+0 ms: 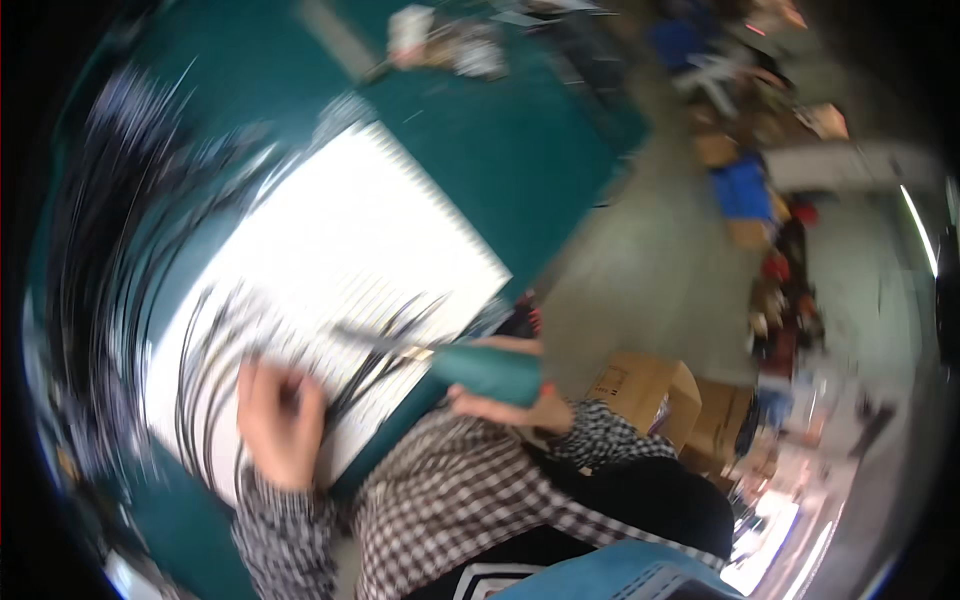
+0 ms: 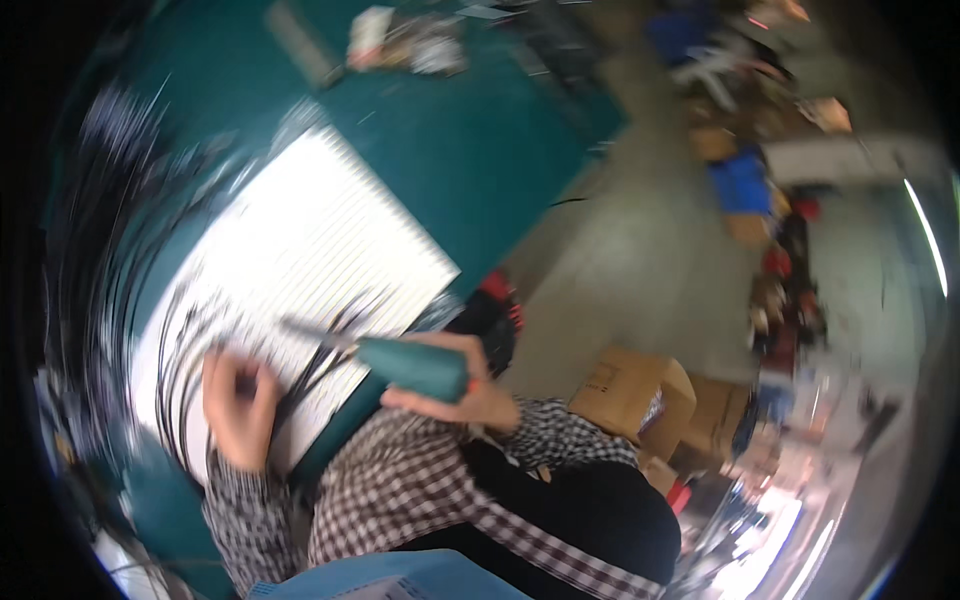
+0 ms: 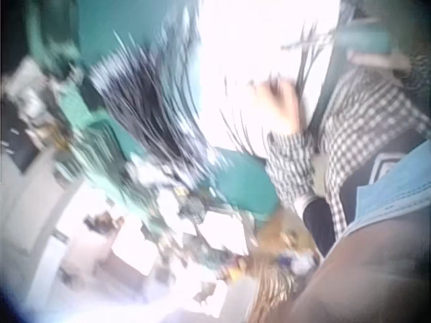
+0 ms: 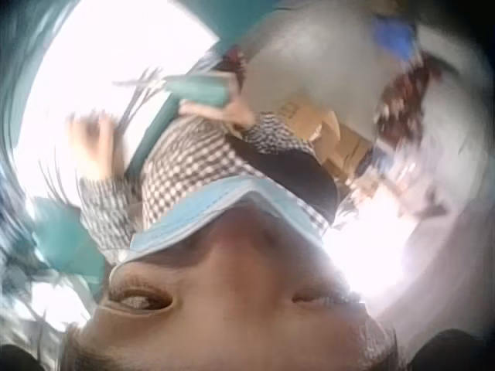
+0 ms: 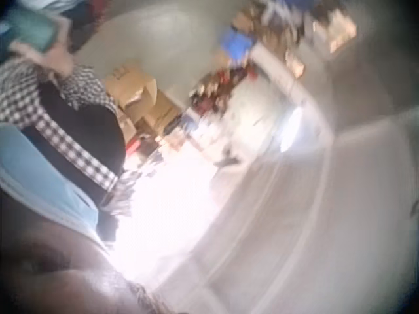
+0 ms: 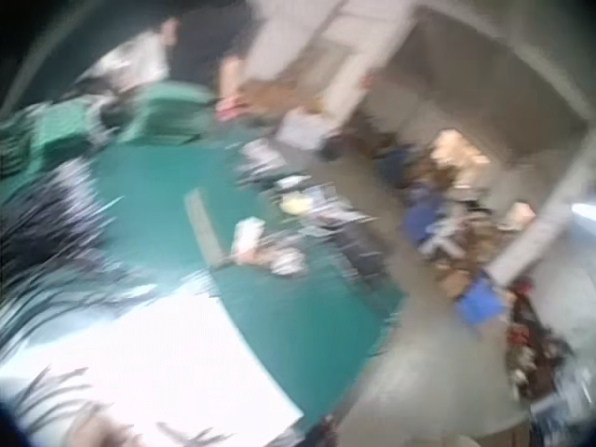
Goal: The person uses a soldering iron to attach black wires to a large, illuminated LED panel. They hold the wires with one hand and apply the soldering iron with the other, working methodically across the surface of the panel.
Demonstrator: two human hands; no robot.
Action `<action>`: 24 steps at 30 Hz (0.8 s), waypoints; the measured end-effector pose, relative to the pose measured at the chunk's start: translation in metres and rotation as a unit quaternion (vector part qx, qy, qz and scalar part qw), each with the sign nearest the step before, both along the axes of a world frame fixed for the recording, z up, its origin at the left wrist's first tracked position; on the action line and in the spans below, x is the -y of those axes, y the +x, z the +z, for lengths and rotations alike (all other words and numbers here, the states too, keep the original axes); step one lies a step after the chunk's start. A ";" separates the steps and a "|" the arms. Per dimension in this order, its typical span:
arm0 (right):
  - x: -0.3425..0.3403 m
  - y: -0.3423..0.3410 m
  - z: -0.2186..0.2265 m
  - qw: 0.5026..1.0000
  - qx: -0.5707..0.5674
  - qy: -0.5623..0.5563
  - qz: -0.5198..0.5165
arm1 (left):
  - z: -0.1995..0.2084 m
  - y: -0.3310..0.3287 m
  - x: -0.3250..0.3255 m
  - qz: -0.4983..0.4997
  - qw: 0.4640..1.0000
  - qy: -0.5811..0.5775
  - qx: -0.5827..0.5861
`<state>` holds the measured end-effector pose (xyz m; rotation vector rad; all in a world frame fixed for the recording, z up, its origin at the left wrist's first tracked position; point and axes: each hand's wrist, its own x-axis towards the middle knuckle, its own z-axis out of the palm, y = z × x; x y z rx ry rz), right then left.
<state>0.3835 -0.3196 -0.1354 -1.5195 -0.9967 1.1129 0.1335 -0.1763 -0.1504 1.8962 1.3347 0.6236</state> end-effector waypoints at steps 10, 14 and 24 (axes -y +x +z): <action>-0.009 0.009 0.000 0.996 0.006 0.087 0.025 | 0.005 0.005 0.000 -0.035 0.997 0.025 0.060; -0.013 0.002 0.003 0.999 -0.012 0.025 0.036 | -0.001 -0.009 -0.007 -0.033 0.996 0.072 0.031; 0.013 0.016 -0.007 0.996 -0.070 -0.021 0.047 | 0.009 -0.006 -0.007 -0.023 0.997 0.005 0.073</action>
